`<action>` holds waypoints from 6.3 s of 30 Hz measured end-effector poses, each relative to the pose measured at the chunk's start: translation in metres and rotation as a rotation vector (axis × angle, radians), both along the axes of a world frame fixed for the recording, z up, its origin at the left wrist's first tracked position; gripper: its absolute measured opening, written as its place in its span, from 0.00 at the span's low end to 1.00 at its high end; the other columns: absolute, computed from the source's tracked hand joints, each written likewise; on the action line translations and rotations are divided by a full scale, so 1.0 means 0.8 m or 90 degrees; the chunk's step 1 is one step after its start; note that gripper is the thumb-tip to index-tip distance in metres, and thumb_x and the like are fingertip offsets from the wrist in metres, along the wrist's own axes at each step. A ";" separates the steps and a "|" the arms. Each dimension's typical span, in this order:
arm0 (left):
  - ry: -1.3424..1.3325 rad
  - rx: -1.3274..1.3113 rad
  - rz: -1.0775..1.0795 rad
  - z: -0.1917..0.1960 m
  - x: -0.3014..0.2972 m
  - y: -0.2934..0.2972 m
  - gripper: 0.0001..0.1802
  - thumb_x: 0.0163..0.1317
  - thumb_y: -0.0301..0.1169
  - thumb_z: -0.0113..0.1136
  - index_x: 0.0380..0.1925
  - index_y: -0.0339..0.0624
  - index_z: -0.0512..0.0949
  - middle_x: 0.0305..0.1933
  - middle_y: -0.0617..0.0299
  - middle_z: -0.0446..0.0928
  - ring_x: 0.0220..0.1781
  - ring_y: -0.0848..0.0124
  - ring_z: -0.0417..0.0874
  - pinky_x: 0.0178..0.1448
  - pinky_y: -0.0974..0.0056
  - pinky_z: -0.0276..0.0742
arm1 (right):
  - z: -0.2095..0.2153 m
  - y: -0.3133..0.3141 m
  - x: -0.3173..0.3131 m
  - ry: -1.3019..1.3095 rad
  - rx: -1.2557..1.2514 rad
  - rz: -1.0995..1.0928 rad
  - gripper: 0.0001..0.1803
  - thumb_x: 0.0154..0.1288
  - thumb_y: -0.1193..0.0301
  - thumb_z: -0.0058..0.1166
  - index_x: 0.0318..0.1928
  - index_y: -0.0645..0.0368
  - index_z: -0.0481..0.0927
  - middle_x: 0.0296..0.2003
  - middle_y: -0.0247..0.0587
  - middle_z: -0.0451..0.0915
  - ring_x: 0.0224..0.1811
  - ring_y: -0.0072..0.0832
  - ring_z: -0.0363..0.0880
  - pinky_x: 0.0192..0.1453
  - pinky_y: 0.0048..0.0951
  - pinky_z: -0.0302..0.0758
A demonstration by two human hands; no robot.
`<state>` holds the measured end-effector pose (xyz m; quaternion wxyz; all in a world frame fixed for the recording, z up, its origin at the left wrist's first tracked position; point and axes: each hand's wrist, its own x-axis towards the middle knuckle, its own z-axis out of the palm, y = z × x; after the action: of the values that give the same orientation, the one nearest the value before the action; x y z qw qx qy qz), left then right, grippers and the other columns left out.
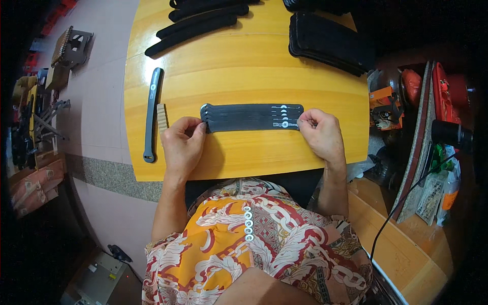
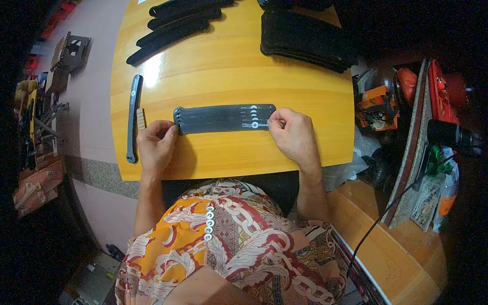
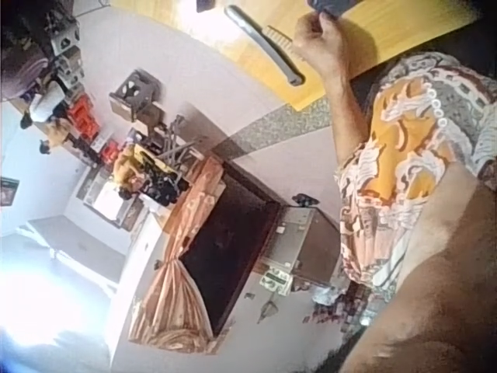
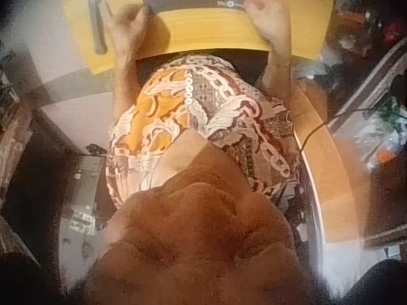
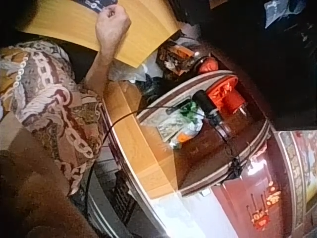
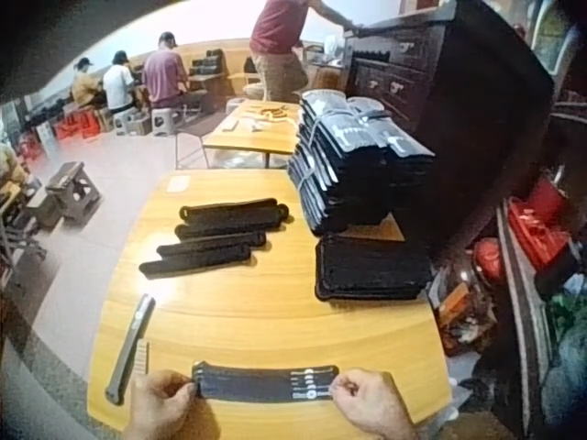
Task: Assembling padded shoulder straps by attaching hook-and-loop fastener strips to a main base pad.
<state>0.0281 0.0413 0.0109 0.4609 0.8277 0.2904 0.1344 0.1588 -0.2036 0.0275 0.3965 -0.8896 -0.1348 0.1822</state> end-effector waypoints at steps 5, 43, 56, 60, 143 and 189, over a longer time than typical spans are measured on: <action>0.012 0.008 0.000 0.002 0.001 -0.003 0.04 0.52 0.23 0.61 0.26 0.32 0.79 0.19 0.58 0.78 0.21 0.77 0.77 0.28 0.71 0.72 | -0.003 0.000 0.002 -0.003 -0.032 -0.007 0.07 0.53 0.73 0.54 0.29 0.66 0.78 0.17 0.45 0.76 0.20 0.27 0.75 0.26 0.28 0.70; -0.152 0.377 -0.011 0.019 -0.039 0.042 0.11 0.53 0.25 0.59 0.38 0.37 0.73 0.31 0.51 0.73 0.33 0.54 0.76 0.38 0.56 0.73 | 0.014 0.081 -0.037 -0.085 -0.030 0.171 0.11 0.57 0.71 0.54 0.38 0.65 0.75 0.27 0.50 0.78 0.30 0.42 0.78 0.34 0.35 0.73; -0.162 -0.312 0.137 0.016 -0.104 0.097 0.11 0.61 0.36 0.57 0.30 0.40 0.70 0.25 0.64 0.71 0.23 0.77 0.68 0.27 0.72 0.64 | 0.034 0.112 -0.068 -0.165 0.139 0.344 0.07 0.56 0.76 0.51 0.35 0.65 0.77 0.30 0.49 0.78 0.34 0.42 0.78 0.36 0.32 0.74; -0.363 -0.689 0.020 0.022 -0.110 0.078 0.09 0.63 0.37 0.54 0.34 0.44 0.69 0.25 0.64 0.69 0.21 0.77 0.66 0.22 0.73 0.60 | 0.022 0.195 -0.098 -0.357 0.119 0.542 0.07 0.53 0.77 0.52 0.35 0.62 0.77 0.27 0.47 0.75 0.31 0.41 0.76 0.35 0.36 0.73; -0.222 -0.544 -0.123 0.017 -0.049 -0.025 0.14 0.63 0.32 0.53 0.45 0.40 0.66 0.23 0.68 0.69 0.20 0.82 0.66 0.22 0.75 0.59 | 0.065 0.122 -0.127 -0.060 0.219 0.399 0.03 0.55 0.81 0.46 0.32 0.66 0.71 0.28 0.57 0.73 0.32 0.54 0.74 0.35 0.46 0.70; -0.155 -0.528 -0.128 0.041 -0.032 -0.001 0.11 0.65 0.35 0.48 0.37 0.37 0.72 0.23 0.69 0.68 0.25 0.83 0.66 0.26 0.75 0.62 | 0.041 0.135 -0.085 -0.095 0.258 0.498 0.05 0.56 0.75 0.51 0.29 0.65 0.73 0.23 0.52 0.75 0.29 0.48 0.76 0.32 0.42 0.71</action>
<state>0.0024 0.0407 0.0436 0.7956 0.5751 0.1816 0.0577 0.0911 -0.0957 0.0606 0.4534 -0.6865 -0.5226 0.2237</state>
